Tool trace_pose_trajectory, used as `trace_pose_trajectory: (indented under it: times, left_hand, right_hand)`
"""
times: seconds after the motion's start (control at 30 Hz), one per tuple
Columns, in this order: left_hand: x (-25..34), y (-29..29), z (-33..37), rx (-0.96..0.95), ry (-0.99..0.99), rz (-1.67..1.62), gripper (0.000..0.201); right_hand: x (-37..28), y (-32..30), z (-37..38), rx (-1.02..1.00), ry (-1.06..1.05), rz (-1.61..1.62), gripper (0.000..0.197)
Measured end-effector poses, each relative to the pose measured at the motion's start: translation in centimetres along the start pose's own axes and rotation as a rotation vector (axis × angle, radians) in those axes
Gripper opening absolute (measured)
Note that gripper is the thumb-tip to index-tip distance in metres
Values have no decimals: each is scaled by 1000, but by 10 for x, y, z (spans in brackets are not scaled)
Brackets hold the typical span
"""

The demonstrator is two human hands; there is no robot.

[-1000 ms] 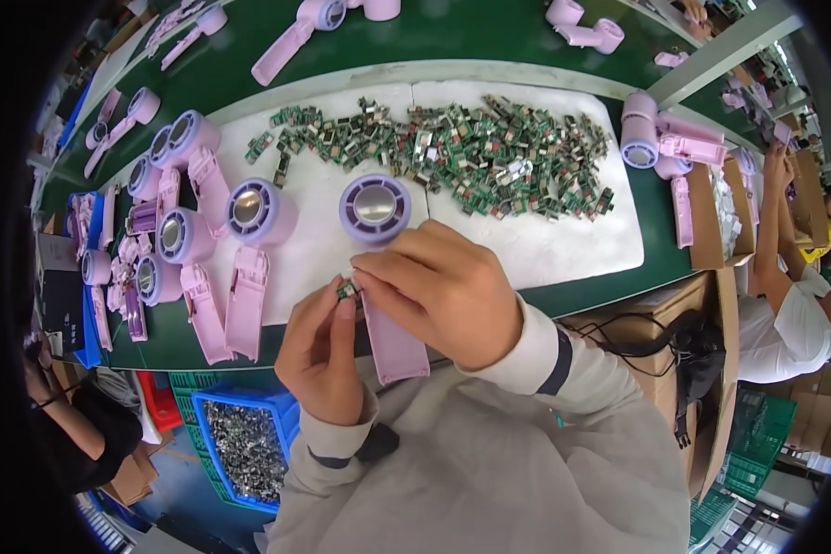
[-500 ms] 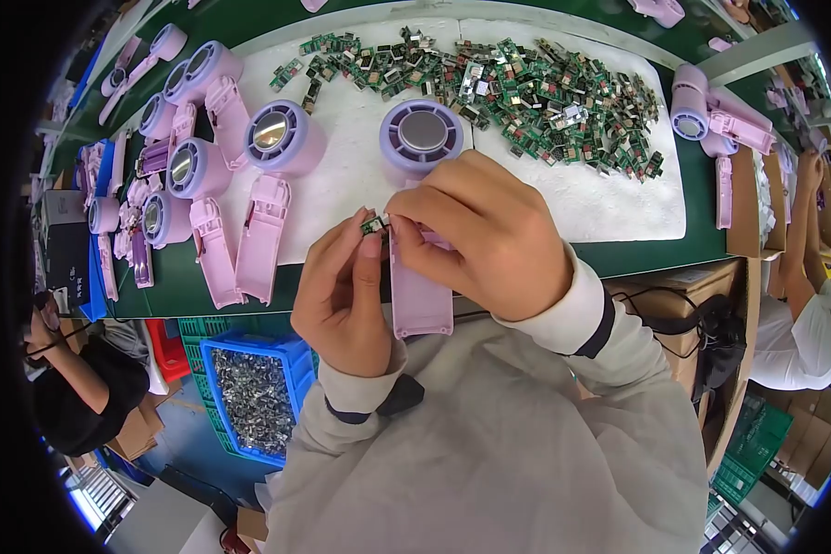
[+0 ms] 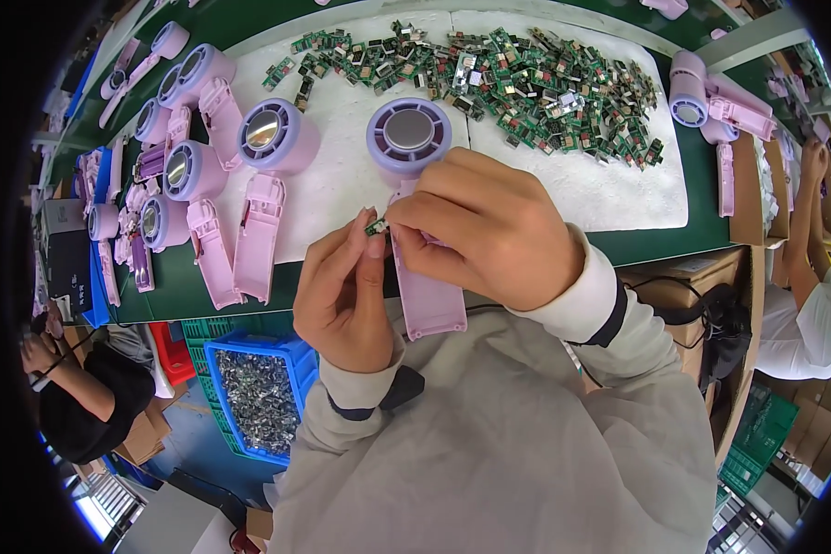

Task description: Assembling small electronic components into plastic handheld fan housings on a factory production line.

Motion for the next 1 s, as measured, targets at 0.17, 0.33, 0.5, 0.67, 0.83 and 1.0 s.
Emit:
trace_pose_trajectory:
  times: [0.17, 0.33, 0.5, 0.67, 0.83, 1.0]
  left_hand:
    - [10, -1, -2, 3, 153, 257, 36]
    - [11, 7, 2, 14, 307, 401, 40]
    - [40, -11, 34, -48, 371, 297, 42]
    - [49, -7, 72, -38, 322, 269, 46]
    - [42, 29, 97, -220, 404, 518, 46]
    - [8, 50, 110, -315, 434, 822, 49]
  right_hand:
    - [-9, 5, -3, 18, 41, -19, 24]
    - [-20, 1, -7, 98, 207, 102, 22]
    - [-16, -53, 36, -46, 310, 206, 18]
    - [68, -108, 76, 131, 583, 743, 22]
    - [205, -255, 98, -41, 592, 91, 33]
    - [278, -255, 112, 245, 742, -495, 33]
Point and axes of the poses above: each hand's wrist, its own z-axis towards the middle knuckle, its own y-axis out of the palm, x = y × z, the point moved 1 cm from there along z, towards the middle knuckle, and after that the axes turned 13 degrees about z, right-handed, at the moved point
